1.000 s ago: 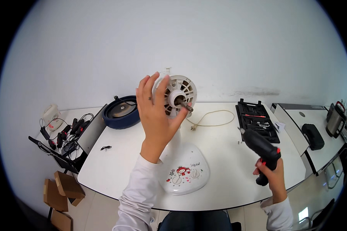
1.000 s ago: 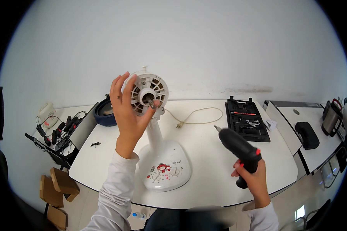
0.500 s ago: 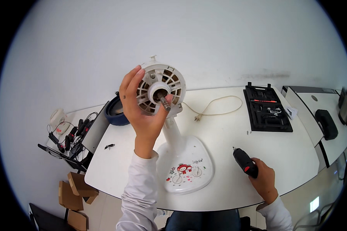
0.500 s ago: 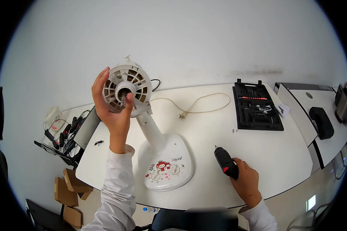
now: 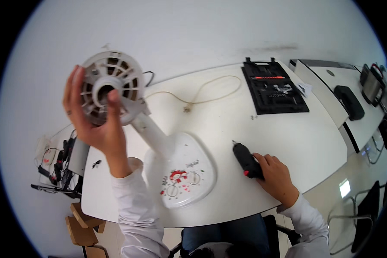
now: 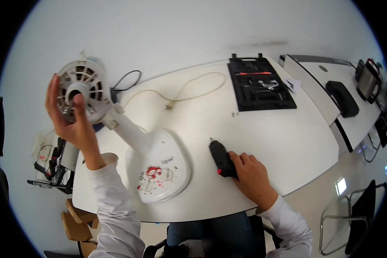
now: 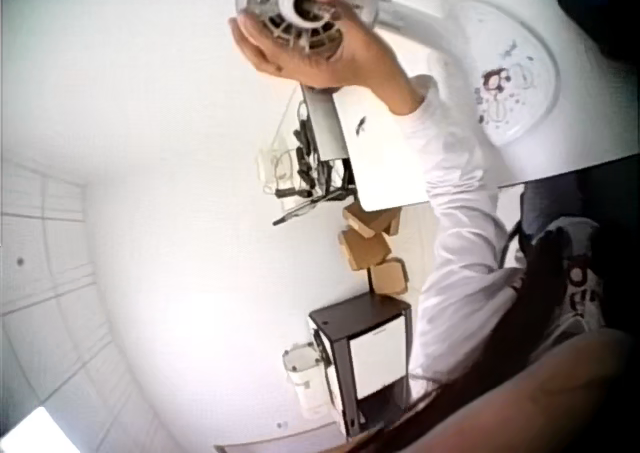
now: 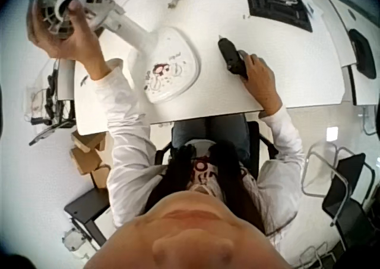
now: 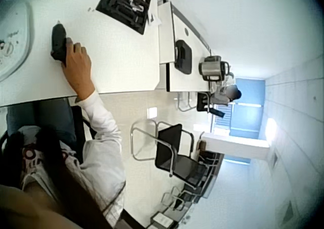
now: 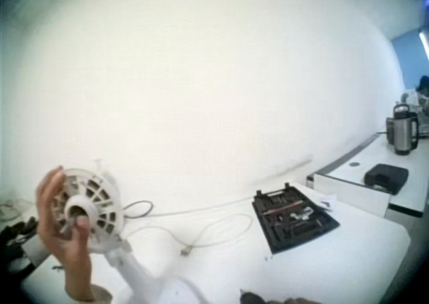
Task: The person assembles a white electric motor housing by inserting and tightening multiple screws with a cordless electric screwdriver. They repeatedly rotate the housing to access different screw locations and secure the components together.
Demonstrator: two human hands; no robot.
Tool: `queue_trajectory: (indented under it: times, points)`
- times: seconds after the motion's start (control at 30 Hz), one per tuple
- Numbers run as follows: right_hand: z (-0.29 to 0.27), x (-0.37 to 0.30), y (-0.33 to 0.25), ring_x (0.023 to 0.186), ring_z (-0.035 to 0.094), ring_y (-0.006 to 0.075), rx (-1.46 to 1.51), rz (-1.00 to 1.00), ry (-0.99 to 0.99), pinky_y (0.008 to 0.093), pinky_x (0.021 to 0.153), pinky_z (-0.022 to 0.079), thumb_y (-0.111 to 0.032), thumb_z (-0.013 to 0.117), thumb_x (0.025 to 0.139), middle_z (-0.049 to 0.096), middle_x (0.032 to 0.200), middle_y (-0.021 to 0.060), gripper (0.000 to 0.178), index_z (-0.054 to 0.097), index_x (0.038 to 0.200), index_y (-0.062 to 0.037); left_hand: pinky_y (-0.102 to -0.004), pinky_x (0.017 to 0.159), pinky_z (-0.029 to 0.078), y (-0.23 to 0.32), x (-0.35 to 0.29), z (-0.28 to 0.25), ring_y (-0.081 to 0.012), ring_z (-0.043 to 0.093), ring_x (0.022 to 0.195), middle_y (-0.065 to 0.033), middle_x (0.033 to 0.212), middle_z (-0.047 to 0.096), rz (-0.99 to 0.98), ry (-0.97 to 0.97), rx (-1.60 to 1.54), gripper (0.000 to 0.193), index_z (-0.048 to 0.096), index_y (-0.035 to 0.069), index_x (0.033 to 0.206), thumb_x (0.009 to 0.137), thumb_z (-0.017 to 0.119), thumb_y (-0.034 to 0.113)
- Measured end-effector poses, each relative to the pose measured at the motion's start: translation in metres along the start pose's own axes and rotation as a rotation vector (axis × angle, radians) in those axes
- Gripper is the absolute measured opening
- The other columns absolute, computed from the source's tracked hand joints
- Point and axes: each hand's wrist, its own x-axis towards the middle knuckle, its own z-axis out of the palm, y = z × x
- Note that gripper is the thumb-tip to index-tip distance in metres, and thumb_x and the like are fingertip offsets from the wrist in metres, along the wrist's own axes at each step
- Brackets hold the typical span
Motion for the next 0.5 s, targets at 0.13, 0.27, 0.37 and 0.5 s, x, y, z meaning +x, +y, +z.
queue_trajectory:
  times: [0.13, 0.27, 0.37, 0.5]
  points:
    - [-0.016, 0.001, 0.002, 0.098, 0.055, 0.0279, 0.035, -0.036, -0.169, 0.0364, 0.082, 0.048, -0.019, 0.077, 0.069, 0.055, 0.105, 0.0107, 0.071, 0.044, 0.131, -0.0098, -0.0348, 0.093, 0.049, -0.007, 0.001, 0.004, -0.0225, 0.052, 0.117, -0.0119, 0.13, 0.051, 0.002, 0.003, -0.037, 0.052, 0.059, 0.004, 0.123, 0.082, 0.073, 0.033]
    - [-0.035, 0.02, 0.023, 0.105, 0.055, 0.0273, 0.171, -0.143, -0.344, 0.0357, 0.087, 0.047, -0.026, 0.077, 0.074, 0.055, 0.114, 0.0108, 0.065, 0.048, 0.131, -0.0106, -0.0373, 0.094, 0.051, -0.013, -0.002, 0.01, -0.0242, 0.057, 0.113, -0.013, 0.126, 0.055, -0.003, 0.059, -0.137, 0.057, 0.06, 0.002, 0.121, 0.081, 0.072, 0.04]
    - [-0.029, 0.06, 0.056, 0.094, 0.061, 0.0259, 0.302, -0.107, -0.137, 0.035, 0.08, 0.049, -0.018, 0.07, 0.082, 0.06, 0.108, 0.0103, 0.037, 0.06, 0.116, -0.0088, -0.0404, 0.098, 0.047, -0.013, -0.005, 0.006, -0.0267, 0.056, 0.116, -0.0151, 0.131, 0.053, 0.021, 0.028, -0.107, 0.058, 0.055, 0.001, 0.125, 0.084, 0.069, 0.039]
    - [0.006, 0.123, 0.094, 0.078, 0.062, 0.0275, 0.084, -0.02, 0.236, 0.0355, 0.07, 0.05, -0.009, 0.065, 0.083, 0.063, 0.092, 0.0095, 0.02, 0.067, 0.103, -0.0068, -0.0418, 0.1, 0.046, -0.008, -0.013, 0.005, -0.028, 0.054, 0.119, -0.0171, 0.134, 0.051, 0.005, 0.045, -0.094, 0.054, 0.053, 0.002, 0.128, 0.087, 0.066, 0.033]
